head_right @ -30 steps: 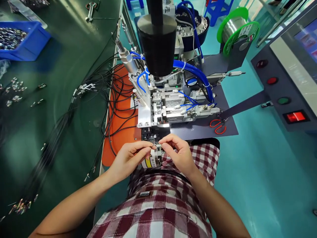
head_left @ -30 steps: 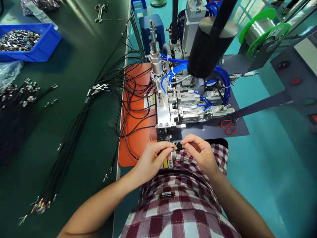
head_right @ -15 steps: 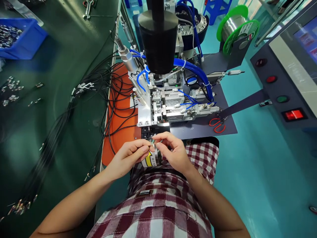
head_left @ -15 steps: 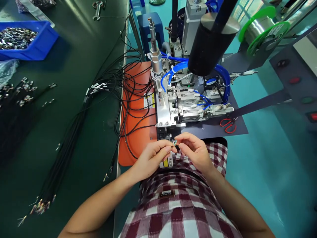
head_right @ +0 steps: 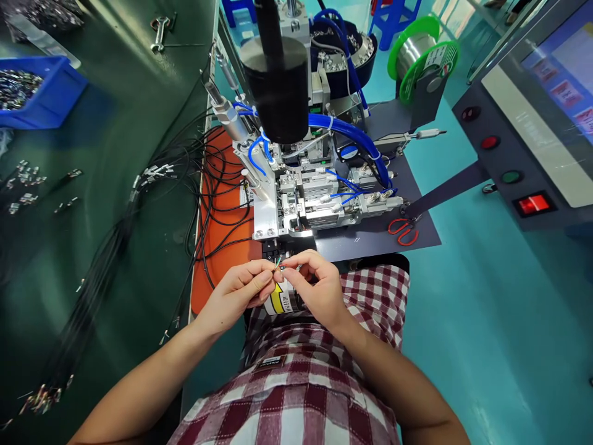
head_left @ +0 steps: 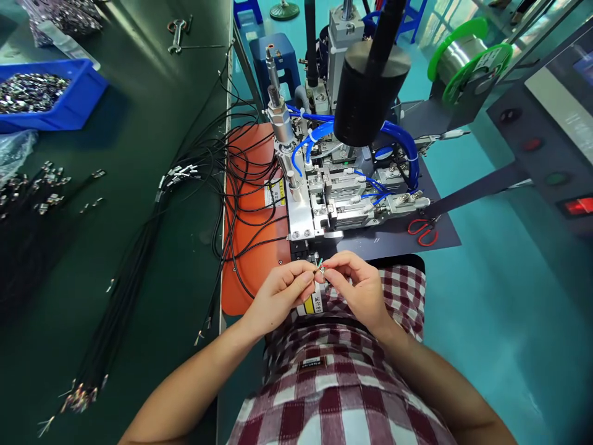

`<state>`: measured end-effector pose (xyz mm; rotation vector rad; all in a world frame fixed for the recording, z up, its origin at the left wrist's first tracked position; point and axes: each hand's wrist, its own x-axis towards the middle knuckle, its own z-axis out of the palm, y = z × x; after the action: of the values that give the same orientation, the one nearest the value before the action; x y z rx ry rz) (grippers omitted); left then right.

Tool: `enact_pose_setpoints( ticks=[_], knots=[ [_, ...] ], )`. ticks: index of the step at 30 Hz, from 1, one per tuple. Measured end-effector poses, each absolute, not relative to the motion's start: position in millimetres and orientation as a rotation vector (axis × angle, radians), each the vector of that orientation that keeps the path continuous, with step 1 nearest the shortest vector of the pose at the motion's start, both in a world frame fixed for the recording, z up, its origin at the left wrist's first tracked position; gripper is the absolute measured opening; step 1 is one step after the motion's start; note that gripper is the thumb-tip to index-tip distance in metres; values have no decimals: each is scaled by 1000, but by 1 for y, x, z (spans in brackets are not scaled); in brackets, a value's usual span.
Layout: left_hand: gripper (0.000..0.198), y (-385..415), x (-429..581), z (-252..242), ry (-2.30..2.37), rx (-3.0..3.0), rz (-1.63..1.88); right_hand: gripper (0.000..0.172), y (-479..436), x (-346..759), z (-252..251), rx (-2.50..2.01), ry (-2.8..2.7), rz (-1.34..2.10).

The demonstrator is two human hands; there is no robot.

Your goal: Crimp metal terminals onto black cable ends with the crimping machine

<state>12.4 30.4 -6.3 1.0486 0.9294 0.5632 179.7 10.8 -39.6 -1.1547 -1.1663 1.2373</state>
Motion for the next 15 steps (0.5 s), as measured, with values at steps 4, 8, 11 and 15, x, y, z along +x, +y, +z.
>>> enact_pose_setpoints(
  ticks=[4,8,11,15],
  knots=[
    [27,25,16,-10,1030,1164,640,9,5,170,-38,-1214,-1239,1005],
    [18,18,19,-15,1140,1291,788,11,0,163,-39,-1245,-1230,956],
    [18,16,22,-15,1144,1239,861,14,0,162,-40,-1271,-1202,997],
    [15,19,24,-12,1186,1197,891,16,-2,163,-40,-1294,-1216,1013]
  ],
)
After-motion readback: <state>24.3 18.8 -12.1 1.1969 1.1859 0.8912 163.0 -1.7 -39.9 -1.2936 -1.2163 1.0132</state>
